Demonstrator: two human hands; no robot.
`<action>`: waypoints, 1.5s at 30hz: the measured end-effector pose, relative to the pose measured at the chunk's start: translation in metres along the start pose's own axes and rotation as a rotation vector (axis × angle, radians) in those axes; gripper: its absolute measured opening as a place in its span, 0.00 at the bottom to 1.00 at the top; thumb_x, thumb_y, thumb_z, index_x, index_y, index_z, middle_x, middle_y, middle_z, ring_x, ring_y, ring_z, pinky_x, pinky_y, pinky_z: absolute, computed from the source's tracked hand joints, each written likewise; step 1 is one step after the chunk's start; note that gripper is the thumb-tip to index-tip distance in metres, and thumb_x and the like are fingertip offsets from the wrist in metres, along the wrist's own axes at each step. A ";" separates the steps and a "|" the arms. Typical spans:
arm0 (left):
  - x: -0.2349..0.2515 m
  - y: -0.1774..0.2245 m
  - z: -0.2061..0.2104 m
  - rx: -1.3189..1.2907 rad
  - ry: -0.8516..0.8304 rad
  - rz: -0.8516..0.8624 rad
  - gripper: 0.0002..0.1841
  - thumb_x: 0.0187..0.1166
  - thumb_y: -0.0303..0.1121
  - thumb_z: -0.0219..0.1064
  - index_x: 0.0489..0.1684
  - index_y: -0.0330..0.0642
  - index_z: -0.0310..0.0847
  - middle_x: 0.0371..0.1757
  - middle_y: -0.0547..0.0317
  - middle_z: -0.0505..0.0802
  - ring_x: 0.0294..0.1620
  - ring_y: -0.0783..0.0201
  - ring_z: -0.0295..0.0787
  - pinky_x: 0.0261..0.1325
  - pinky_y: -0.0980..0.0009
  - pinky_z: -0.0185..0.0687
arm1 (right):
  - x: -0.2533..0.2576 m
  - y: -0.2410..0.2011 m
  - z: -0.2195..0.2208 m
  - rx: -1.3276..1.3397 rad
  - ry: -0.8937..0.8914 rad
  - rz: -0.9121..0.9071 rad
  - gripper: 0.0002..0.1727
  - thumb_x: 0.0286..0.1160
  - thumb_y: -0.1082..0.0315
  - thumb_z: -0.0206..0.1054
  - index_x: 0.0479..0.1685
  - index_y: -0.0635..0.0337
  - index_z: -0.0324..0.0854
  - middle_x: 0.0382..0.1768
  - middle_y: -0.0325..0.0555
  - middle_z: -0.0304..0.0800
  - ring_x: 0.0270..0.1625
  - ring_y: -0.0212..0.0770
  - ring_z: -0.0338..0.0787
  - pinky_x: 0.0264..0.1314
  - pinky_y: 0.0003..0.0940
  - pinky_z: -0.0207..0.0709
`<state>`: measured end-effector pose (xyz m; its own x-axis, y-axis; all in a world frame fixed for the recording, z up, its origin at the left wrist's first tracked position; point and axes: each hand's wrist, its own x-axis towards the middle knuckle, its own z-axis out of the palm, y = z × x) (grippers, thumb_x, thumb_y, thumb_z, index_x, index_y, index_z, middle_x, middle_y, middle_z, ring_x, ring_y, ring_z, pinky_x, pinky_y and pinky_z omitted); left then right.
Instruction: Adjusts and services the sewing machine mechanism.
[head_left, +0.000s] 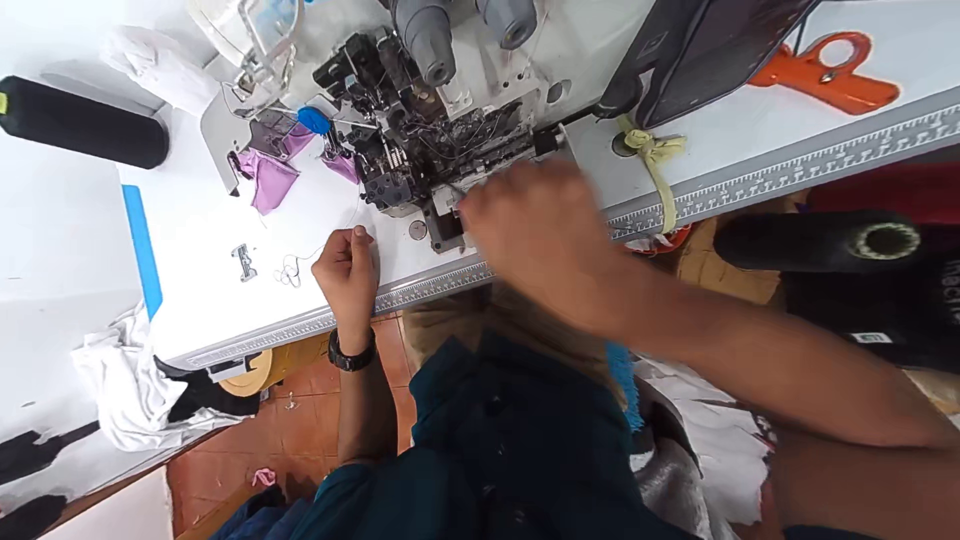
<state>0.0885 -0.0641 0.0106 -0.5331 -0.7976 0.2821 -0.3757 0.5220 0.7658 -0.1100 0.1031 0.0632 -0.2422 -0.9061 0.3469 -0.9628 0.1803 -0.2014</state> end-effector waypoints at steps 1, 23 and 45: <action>-0.001 -0.002 0.001 0.015 0.013 0.037 0.14 0.89 0.31 0.56 0.32 0.38 0.83 0.17 0.74 0.80 0.14 0.83 0.71 0.19 0.84 0.69 | 0.000 0.009 -0.004 0.008 -0.031 0.000 0.17 0.86 0.67 0.59 0.29 0.67 0.83 0.23 0.57 0.82 0.30 0.59 0.87 0.29 0.51 0.71; -0.010 -0.004 0.000 0.126 0.028 0.163 0.14 0.87 0.32 0.59 0.32 0.33 0.85 0.18 0.70 0.81 0.18 0.87 0.71 0.22 0.87 0.66 | -0.019 0.001 0.000 -0.002 0.037 0.153 0.21 0.90 0.61 0.57 0.30 0.66 0.81 0.27 0.58 0.83 0.32 0.61 0.87 0.28 0.51 0.72; -0.009 0.006 0.012 0.201 0.008 0.233 0.15 0.88 0.31 0.58 0.30 0.32 0.85 0.19 0.67 0.82 0.19 0.84 0.73 0.23 0.86 0.68 | -0.022 -0.002 0.066 0.136 0.587 -0.027 0.20 0.87 0.59 0.63 0.25 0.62 0.80 0.24 0.51 0.83 0.28 0.50 0.84 0.26 0.40 0.71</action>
<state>0.0815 -0.0501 0.0061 -0.6166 -0.6516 0.4419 -0.3871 0.7397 0.5505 -0.0944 0.0976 -0.0043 -0.2807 -0.5402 0.7933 -0.9549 0.0739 -0.2875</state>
